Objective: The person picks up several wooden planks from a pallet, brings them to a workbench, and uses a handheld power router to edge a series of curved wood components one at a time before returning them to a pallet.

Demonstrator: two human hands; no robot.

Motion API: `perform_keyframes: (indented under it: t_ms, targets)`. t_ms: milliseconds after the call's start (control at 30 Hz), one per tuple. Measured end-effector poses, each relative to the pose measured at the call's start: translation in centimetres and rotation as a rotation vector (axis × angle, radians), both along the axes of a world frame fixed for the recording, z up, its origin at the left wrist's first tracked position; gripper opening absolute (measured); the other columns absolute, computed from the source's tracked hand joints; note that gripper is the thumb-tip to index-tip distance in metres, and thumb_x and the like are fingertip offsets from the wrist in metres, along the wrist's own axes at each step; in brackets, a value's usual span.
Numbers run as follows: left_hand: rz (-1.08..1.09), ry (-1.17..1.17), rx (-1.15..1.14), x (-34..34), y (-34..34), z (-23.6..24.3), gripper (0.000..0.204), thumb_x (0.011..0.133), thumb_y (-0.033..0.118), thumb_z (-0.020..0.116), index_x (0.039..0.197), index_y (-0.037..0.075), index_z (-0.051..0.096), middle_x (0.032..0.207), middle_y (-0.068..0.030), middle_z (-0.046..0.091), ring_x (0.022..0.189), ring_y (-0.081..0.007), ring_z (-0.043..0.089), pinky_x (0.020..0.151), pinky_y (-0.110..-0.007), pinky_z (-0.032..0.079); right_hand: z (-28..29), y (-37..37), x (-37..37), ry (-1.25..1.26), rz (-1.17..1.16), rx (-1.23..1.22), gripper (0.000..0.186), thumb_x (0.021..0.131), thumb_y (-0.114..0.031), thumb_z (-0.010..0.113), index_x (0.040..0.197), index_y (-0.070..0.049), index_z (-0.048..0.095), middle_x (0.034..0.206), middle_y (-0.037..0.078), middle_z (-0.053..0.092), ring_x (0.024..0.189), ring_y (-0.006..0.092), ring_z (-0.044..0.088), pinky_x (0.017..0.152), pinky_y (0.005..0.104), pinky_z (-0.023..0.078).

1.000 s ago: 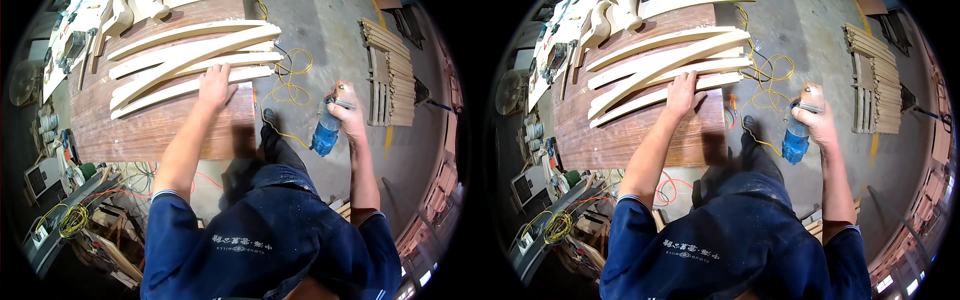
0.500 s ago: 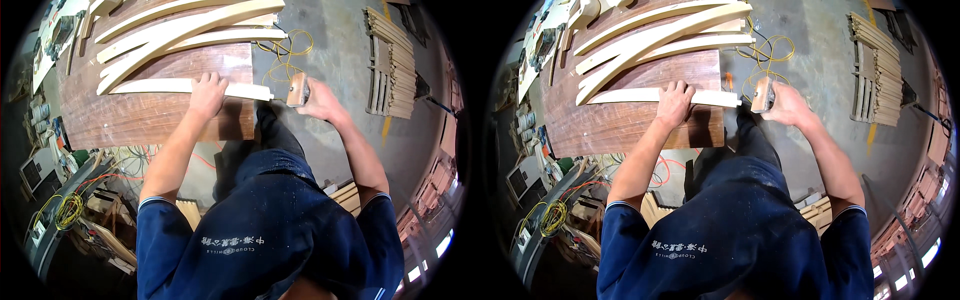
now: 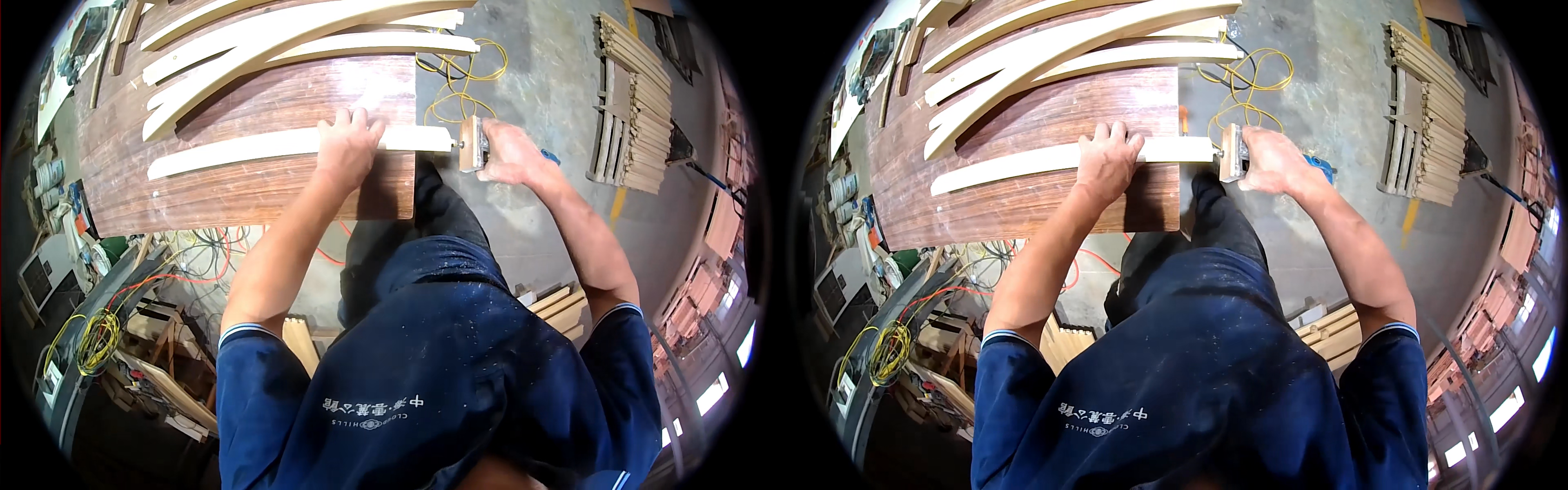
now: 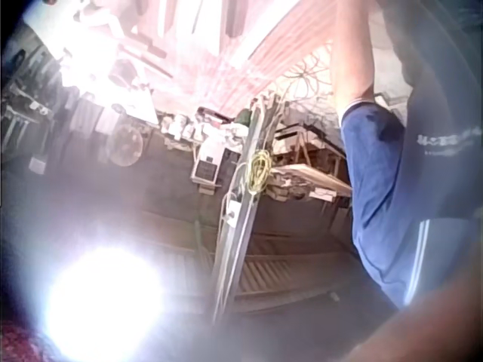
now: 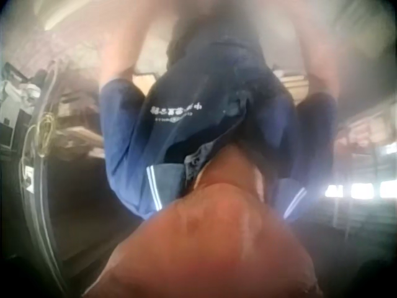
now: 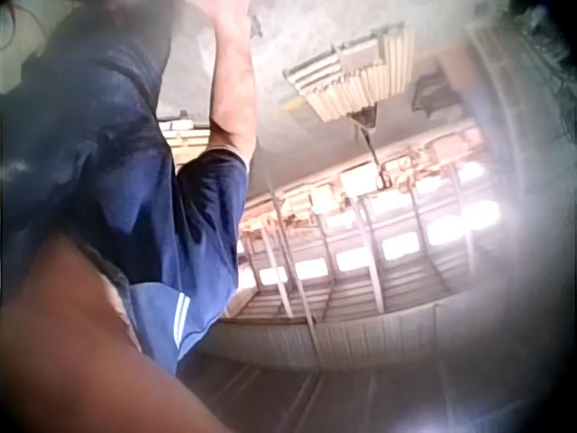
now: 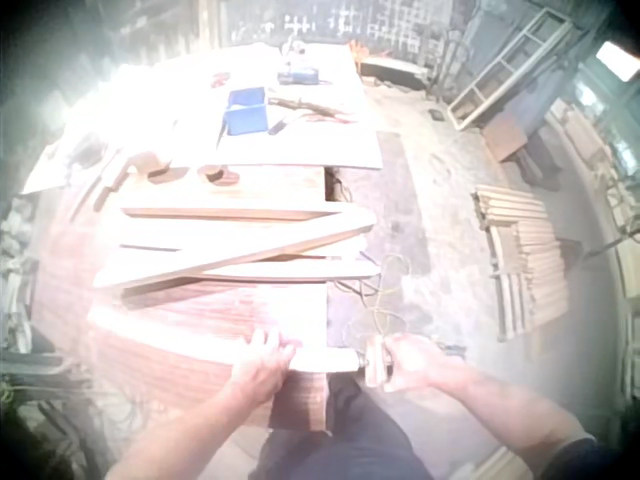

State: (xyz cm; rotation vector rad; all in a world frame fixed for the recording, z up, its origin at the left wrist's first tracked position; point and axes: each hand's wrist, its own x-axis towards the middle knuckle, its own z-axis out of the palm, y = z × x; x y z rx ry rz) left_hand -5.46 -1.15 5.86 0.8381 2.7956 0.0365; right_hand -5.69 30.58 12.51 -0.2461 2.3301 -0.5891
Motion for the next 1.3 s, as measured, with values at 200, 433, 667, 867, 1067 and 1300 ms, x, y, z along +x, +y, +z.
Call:
perform_keyframes:
  t_ms: [200,433,667,867,1067,1300]
  targets:
    - [0.026,-0.008,0.036,-0.4,0.6,-1.0,0.034,0.087,0.034,0.081,0.114,0.017,0.070,0.115,-0.0093,0.061,0.110,-0.0311,0.059,0.082,-0.050,0.050,-0.2,-0.4,-0.4,-0.052,0.029,0.097,0.060,0.061,-0.022,0.087,0.105,0.003,0.054,0.105,0.029,0.067,0.105,0.0507,0.064,0.090,0.0541,0.053]
    - [0.036,-0.030,0.125,-0.7,1.3,-1.1,0.024,0.086,0.020,0.072,0.109,0.016,0.068,0.107,-0.0077,0.063,0.104,-0.0274,0.062,0.081,-0.047,0.049,-1.6,0.2,-0.4,0.082,0.050,0.021,0.059,0.060,-0.019,0.088,0.109,0.002,0.062,0.106,0.027,0.069,0.105,0.0488,0.065,0.093,0.0518,0.055]
    - [0.055,-0.057,0.110,-0.7,1.5,-1.1,0.019,0.088,0.021,0.069,0.107,0.016,0.067,0.108,-0.0070,0.065,0.105,-0.0267,0.063,0.082,-0.043,0.050,-0.9,-0.6,-2.0,0.011,0.082,0.044,0.052,0.066,-0.025,0.081,0.106,0.004,0.066,0.108,0.028,0.070,0.108,0.0479,0.066,0.094,0.0516,0.055]
    - [0.055,-0.021,0.116,-0.7,1.4,-1.7,0.024,0.083,0.027,0.077,0.102,0.013,0.067,0.106,-0.0095,0.061,0.105,-0.0278,0.062,0.085,-0.042,0.050,0.1,-1.7,-3.1,-0.060,0.100,0.088,0.051,0.068,-0.028,0.081,0.105,0.004,0.066,0.106,0.028,0.071,0.108,0.0471,0.067,0.093,0.0516,0.056]
    - [0.056,-0.003,0.155,-0.6,1.5,-1.7,0.021,0.086,0.026,0.074,0.101,0.013,0.067,0.106,-0.0093,0.061,0.105,-0.0271,0.061,0.086,-0.042,0.049,-0.3,-1.7,-3.8,-0.084,0.131,0.092,0.052,0.067,-0.030,0.082,0.104,0.005,0.067,0.103,0.029,0.073,0.105,0.0463,0.070,0.092,0.0516,0.057]
    - [0.066,-0.066,0.108,-0.8,1.8,-1.0,0.010,0.096,0.025,0.063,0.103,0.018,0.066,0.105,-0.0065,0.064,0.104,-0.0255,0.063,0.085,-0.043,0.049,-0.8,-1.6,-4.3,-0.148,0.143,0.110,0.055,0.063,-0.030,0.084,0.103,0.004,0.069,0.102,0.028,0.073,0.105,0.0449,0.071,0.091,0.0500,0.058]
